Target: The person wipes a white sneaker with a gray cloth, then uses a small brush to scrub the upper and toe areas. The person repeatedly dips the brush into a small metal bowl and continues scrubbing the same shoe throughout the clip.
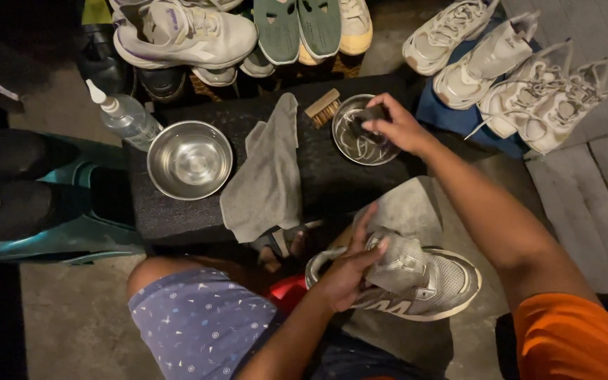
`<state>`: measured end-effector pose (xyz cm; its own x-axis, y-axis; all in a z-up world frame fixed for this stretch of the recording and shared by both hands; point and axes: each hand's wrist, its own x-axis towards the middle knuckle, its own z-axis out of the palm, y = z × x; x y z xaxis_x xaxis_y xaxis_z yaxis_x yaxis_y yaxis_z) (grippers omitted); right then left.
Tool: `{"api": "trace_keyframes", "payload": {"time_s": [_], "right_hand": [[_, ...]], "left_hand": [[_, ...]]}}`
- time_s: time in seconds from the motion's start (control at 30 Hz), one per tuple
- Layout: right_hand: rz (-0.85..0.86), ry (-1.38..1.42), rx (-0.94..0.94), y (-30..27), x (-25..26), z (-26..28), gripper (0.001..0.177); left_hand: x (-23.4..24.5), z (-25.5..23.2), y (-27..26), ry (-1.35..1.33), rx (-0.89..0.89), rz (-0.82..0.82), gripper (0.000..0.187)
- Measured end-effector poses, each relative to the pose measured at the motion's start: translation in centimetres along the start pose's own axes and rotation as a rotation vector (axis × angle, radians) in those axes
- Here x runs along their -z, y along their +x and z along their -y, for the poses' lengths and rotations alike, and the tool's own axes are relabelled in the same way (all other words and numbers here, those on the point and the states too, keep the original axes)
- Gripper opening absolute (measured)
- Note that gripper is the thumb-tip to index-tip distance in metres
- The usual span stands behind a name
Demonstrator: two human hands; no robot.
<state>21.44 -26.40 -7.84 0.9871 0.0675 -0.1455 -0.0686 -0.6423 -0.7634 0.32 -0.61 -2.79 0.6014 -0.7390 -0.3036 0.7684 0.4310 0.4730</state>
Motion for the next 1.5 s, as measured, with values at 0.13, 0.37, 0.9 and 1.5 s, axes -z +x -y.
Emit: {"api": "trace_keyframes", "payload": {"time_s": [0.13,0.37,0.9,1.5], "right_hand": [[0.070,0.235,0.122,0.7,-0.7,-1.9,0.052],[0.348,0.616,0.077,-1.0,-2.4,2.1,0.058],[0.333,-0.158,0.021,0.7,0.9,1.3,0.063],[0.273,-0.019,0.095,-0.4,0.2,4.0,0.119]], "left_hand": [[-0.5,-0.6,-0.3,-0.008,0.000,0.009,0.073],[1.2,0.5,0.5,-0.021,-0.049,0.008,0.065],[-1.2,-1.1,-1.0,0.006,-0.026,-0.018,0.065],[-0.8,-0.6,-0.9,-0.010,0.033,-0.037,0.070]]}}
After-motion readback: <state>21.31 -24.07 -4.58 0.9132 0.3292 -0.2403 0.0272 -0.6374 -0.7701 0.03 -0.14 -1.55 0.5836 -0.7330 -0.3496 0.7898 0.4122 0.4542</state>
